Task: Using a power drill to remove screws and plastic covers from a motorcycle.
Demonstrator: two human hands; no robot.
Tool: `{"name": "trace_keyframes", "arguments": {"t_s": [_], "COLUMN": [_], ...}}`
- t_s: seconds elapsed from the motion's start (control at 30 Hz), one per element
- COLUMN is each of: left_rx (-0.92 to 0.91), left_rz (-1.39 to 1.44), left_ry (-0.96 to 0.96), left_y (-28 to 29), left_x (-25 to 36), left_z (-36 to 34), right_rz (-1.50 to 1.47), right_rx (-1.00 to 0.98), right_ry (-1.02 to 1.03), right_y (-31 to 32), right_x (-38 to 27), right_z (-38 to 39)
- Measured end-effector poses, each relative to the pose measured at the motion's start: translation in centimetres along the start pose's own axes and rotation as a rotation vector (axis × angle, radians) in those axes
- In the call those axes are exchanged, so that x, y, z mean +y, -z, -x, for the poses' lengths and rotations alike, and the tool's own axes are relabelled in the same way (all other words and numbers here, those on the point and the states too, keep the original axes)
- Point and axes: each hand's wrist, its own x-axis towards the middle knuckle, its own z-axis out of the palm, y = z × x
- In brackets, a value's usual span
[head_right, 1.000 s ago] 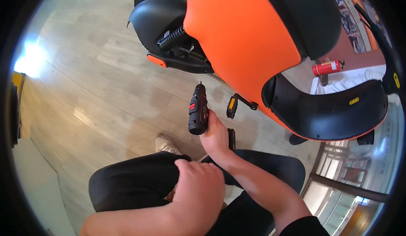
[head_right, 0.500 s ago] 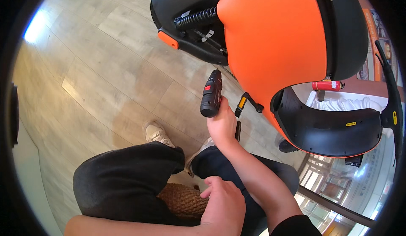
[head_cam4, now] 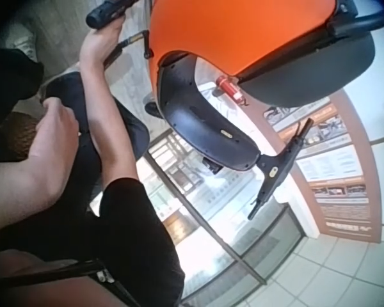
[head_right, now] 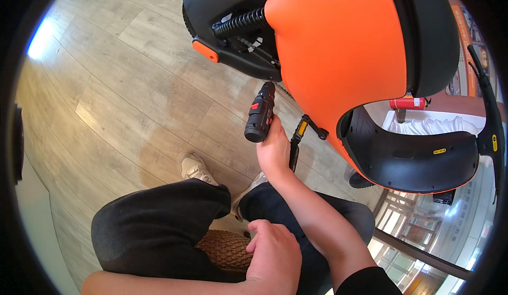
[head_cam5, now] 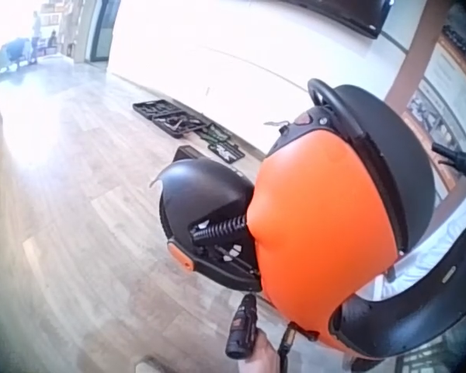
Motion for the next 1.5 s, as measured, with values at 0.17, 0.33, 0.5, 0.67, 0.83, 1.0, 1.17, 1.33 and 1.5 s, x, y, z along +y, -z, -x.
{"name": "trace_keyframes", "arguments": {"t_s": [0.17, 0.33, 0.5, 0.67, 0.83, 1.0, 1.17, 1.33, 1.5], "left_rx": [0.007, 0.012, 0.015, 0.022, 0.014, 0.033, -0.12, -0.105, -0.139], "left_rz": [-0.014, -0.005, 0.008, -0.004, 0.003, 0.037, -0.02, -0.015, 0.082], "left_ry": [0.005, 0.012, 0.018, 0.036, 0.018, 0.012, -0.098, -0.052, -0.145], "left_y": [-0.3, -0.2, -0.3, -0.4, -0.8, -0.7, 0.3, 0.1, 1.2], "left_x": [0.0, 0.0, -0.2, 0.0, 0.2, -0.6, -2.1, -1.8, -3.7], "left_z": [-0.1, 0.1, -0.1, -0.2, -0.3, 0.0, -0.1, -0.8, 0.0], "right_rz": [-0.005, 0.015, 0.049, 0.058, -0.022, -0.05, -0.144, -0.165, -0.23], "right_rx": [-0.018, -0.003, 0.015, 0.038, 0.066, -0.068, -0.165, -0.109, -0.059], "right_ry": [-0.004, -0.035, -0.041, -0.002, -0.015, -0.121, -0.1, -0.132, -0.147], "right_y": [-0.2, -0.5, -1.0, -1.2, -1.3, -1.0, -1.6, -2.1, -2.8], "right_x": [-0.5, -1.0, -0.8, -0.1, -0.5, -0.6, 0.1, -0.2, -0.7], "right_z": [-0.2, -0.1, 0.0, 0.0, -0.3, -1.4, -1.9, -1.8, -1.4]}}
